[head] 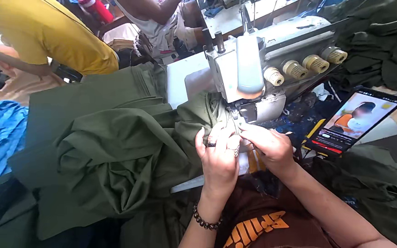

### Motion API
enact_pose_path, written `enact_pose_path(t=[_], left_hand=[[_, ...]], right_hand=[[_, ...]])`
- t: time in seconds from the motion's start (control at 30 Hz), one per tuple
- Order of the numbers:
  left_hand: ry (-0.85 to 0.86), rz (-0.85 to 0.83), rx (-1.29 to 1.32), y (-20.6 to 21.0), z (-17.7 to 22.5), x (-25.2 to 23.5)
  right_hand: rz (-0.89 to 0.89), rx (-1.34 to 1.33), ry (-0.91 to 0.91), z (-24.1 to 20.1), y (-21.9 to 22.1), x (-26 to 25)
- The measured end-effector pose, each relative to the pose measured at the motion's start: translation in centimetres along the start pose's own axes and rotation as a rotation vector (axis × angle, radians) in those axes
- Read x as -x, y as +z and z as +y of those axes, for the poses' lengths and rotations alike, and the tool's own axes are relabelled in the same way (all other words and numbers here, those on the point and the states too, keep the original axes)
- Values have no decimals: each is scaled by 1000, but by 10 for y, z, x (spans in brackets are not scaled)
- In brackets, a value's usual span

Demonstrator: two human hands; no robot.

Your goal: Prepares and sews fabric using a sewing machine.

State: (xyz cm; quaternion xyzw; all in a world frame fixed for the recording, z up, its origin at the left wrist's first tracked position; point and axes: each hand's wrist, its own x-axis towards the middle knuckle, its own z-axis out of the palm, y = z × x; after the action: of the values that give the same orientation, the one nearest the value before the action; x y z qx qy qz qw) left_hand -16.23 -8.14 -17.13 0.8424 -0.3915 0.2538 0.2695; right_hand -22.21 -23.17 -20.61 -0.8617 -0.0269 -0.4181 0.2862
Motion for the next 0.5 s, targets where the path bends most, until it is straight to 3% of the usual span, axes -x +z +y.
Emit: enact_pose_path(t=[0.1,0.27,0.4,0.5], left_hand=[[-4,-5,10,2,-4,-5],[-69,-70,69,-1,-10,-21],[-123,-208,41,4,-30,-53],[-159,-293,-58,7,-49,-78]], right_hand=[[29,-129,39,6,2,2],[147,-520,460,12,5,34],[-4,-490,555,17,5,39],[-281,-496,629,11,-9,24]])
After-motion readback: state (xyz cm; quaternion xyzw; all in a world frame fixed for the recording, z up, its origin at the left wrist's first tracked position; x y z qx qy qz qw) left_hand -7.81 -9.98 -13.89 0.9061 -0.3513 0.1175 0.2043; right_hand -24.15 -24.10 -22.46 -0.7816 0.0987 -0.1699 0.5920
